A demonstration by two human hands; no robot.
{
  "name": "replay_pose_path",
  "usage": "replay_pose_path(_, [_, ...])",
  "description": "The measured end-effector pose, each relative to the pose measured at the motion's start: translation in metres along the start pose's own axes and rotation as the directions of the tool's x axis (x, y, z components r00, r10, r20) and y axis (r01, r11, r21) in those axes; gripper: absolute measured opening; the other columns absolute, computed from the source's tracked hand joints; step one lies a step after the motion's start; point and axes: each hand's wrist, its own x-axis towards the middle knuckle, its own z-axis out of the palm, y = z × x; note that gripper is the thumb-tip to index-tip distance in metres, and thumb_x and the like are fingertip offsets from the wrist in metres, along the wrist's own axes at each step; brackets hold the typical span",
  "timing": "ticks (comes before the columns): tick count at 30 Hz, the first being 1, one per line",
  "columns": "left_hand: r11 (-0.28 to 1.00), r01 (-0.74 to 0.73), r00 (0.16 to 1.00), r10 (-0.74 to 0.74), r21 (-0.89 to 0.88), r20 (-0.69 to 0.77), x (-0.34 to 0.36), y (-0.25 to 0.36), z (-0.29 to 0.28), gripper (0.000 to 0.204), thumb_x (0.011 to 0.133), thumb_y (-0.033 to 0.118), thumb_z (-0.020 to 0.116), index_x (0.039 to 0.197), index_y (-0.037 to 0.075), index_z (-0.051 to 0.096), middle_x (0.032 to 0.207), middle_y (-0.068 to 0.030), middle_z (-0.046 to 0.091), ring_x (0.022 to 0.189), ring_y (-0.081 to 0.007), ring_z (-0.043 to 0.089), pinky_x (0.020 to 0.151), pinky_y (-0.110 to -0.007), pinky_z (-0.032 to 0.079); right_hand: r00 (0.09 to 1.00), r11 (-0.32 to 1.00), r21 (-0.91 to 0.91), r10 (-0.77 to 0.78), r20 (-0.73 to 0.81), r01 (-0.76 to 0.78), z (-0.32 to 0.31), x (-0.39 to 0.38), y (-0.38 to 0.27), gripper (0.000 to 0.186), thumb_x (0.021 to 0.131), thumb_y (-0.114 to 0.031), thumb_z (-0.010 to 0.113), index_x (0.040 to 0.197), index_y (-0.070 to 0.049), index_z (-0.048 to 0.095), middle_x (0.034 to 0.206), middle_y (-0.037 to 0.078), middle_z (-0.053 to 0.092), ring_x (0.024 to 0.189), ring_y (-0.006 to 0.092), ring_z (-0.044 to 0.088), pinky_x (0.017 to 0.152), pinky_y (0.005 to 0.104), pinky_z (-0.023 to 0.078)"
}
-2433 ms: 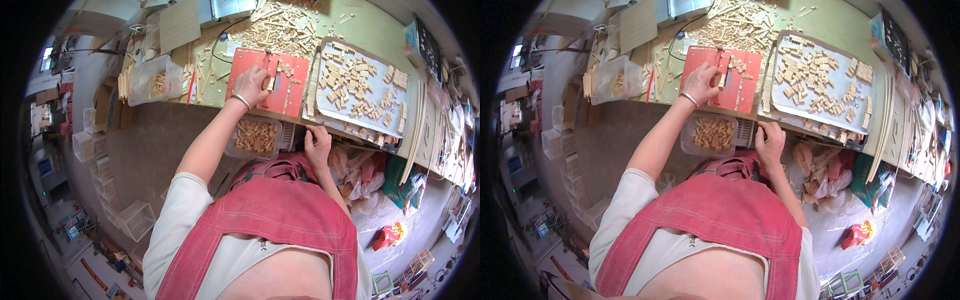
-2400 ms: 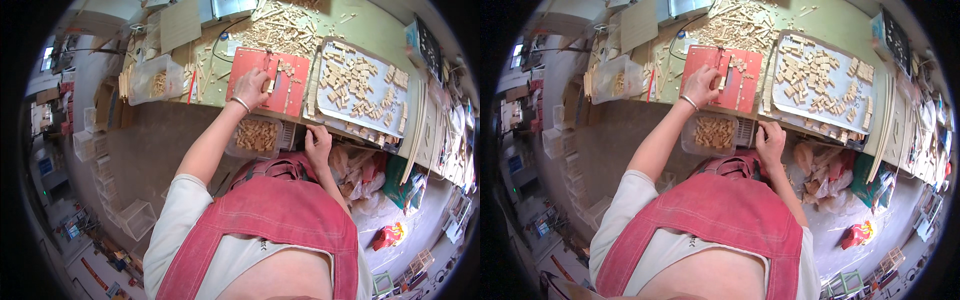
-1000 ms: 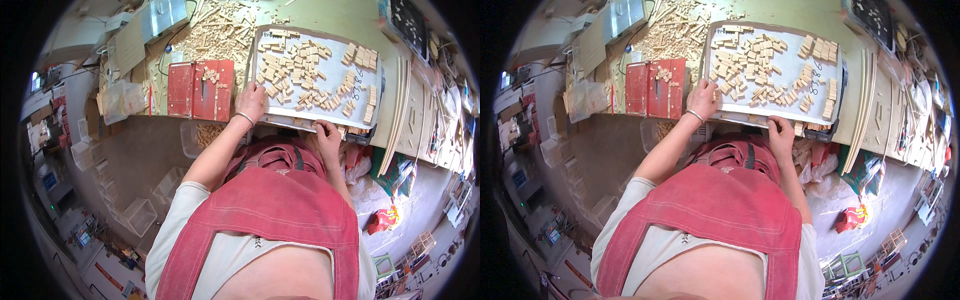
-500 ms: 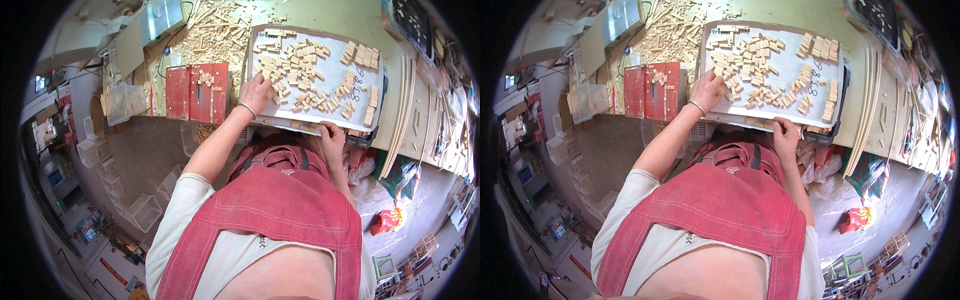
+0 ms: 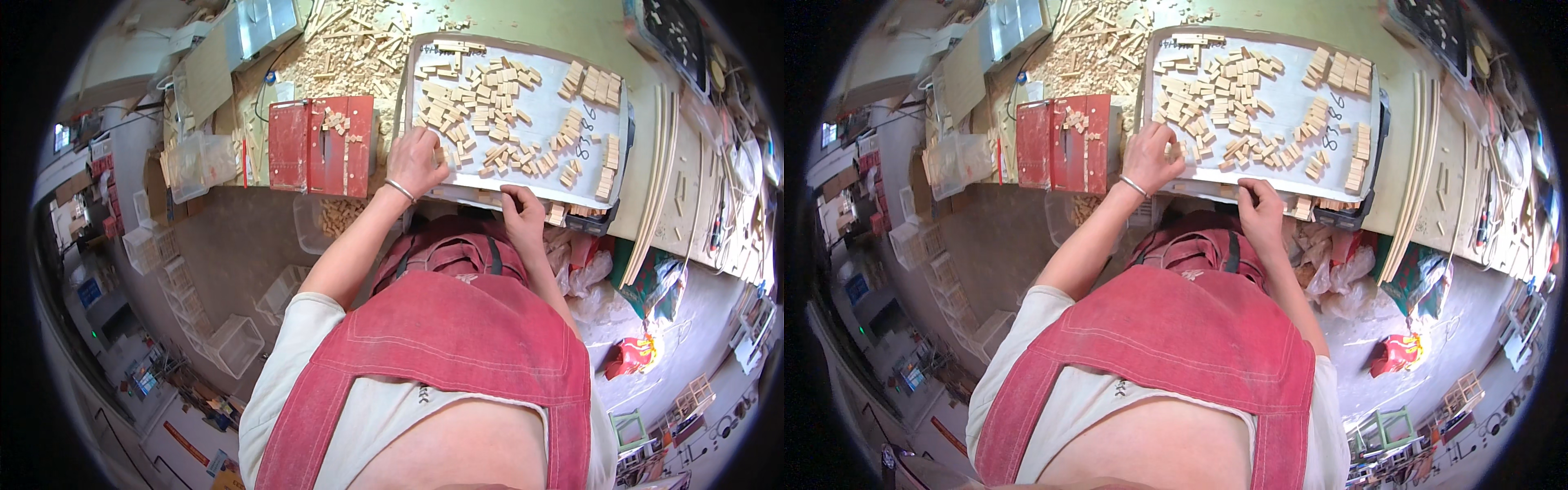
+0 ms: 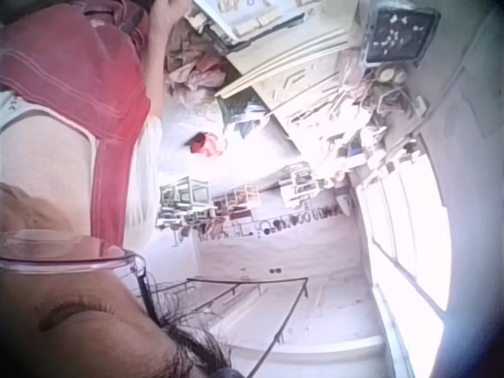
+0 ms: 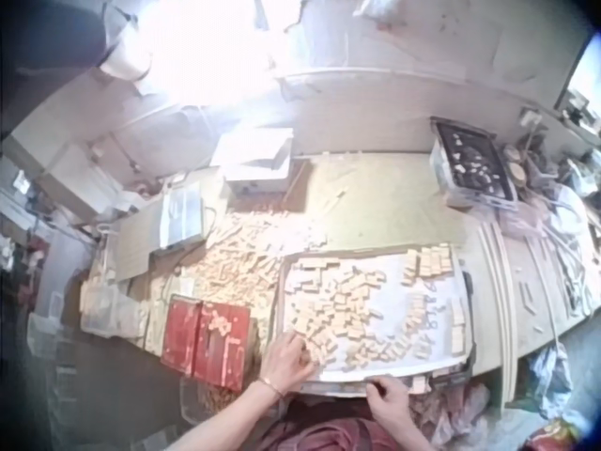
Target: The person repeatedly picks up small wooden blocks from a tray and cuts them into smaller pieces using a red manual wood cutter. The cut pieces fall into a clear plastic bin below, while the remaining blocks are placed back onto the tray.
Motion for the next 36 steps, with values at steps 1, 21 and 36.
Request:
replay_pose_path(1, [1.0,-0.004,1.0,0.003,-0.023,-0.02,-0.005,0.001,-0.004,0.028,0.073,0.019,0.08,0.092,0.01,0.062,0.1,-0.0113,0.061,0.096,-0.0345,0.063,0.079,-0.047,0.049,0.999,0.998,-0.047,-0.044,0.014,0.045,0.003,0.001,-0.008,0.016,0.099,-0.005,0.068,0.11,0.005,0.073,0.09,0.004,0.065,0.078,0.0096,0.056,0.072,0.0269,0.048])
replay_pose_path(21, [0.975,-0.025,0.999,0.017,0.219,0.037,-0.098,-0.157,-0.171,0.026,0.079,0.015,0.08,0.098,0.012,0.064,0.096,-0.0094,0.058,0.092,-0.0333,0.065,0.08,-0.047,0.054,0.755,0.848,-0.225,-0.269,0.599,0.48,0.195,-0.033,-0.097,0.049,0.1,-0.026,0.065,0.144,-0.008,0.058,0.099,0.023,0.075,0.091,0.0429,0.073,0.079,0.052,0.058])
replay_pose_path(36, [0.979,-0.128,0.989,0.114,0.159,0.094,-0.095,-0.172,-0.172,0.035,0.075,0.015,0.083,0.101,0.01,0.061,0.105,-0.012,0.059,0.096,-0.0374,0.067,0.079,-0.051,0.055,0.86,0.866,-0.374,-0.116,0.497,0.333,0.307,-0.045,-0.076,0.094,0.098,-0.031,0.064,0.171,-0.007,0.01,0.098,0.03,0.073,0.089,0.0493,0.071,0.08,0.0571,0.055])
